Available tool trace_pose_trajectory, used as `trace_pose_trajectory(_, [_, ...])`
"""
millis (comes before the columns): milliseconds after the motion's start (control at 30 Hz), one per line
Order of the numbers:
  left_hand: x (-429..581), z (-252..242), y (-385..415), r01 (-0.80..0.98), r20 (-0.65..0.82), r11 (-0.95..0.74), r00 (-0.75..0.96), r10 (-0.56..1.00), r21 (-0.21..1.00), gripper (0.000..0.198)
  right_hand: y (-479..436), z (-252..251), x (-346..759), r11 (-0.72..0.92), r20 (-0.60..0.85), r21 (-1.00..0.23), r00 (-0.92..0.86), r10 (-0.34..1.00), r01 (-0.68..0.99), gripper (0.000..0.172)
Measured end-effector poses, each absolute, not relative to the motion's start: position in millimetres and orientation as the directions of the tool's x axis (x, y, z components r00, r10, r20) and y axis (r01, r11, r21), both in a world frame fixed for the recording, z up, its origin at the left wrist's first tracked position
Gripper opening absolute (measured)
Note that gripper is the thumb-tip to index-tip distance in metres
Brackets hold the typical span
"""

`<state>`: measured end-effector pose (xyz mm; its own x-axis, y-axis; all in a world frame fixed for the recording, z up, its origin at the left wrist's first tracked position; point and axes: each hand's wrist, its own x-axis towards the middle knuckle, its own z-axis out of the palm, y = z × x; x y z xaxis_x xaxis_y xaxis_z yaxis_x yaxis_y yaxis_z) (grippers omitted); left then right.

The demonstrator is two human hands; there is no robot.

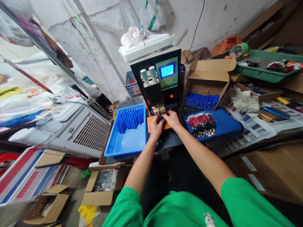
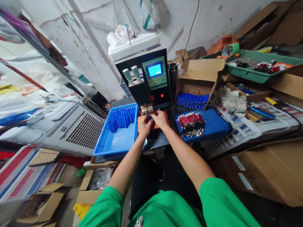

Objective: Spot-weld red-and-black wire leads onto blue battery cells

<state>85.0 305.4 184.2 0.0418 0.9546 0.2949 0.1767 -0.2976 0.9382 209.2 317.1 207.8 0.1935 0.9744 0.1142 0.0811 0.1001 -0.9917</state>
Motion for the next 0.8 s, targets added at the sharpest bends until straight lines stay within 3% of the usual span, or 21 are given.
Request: trace_pose_trajectory(800, [86.0, 184.5, 304.2, 0.167, 0.330, -0.330, 0.028, 0.944, 0.929, 0.021, 316.6, 207.9, 209.9, 0.111, 0.128, -0.988, 0.171, 0.977, 0.108, 0.023])
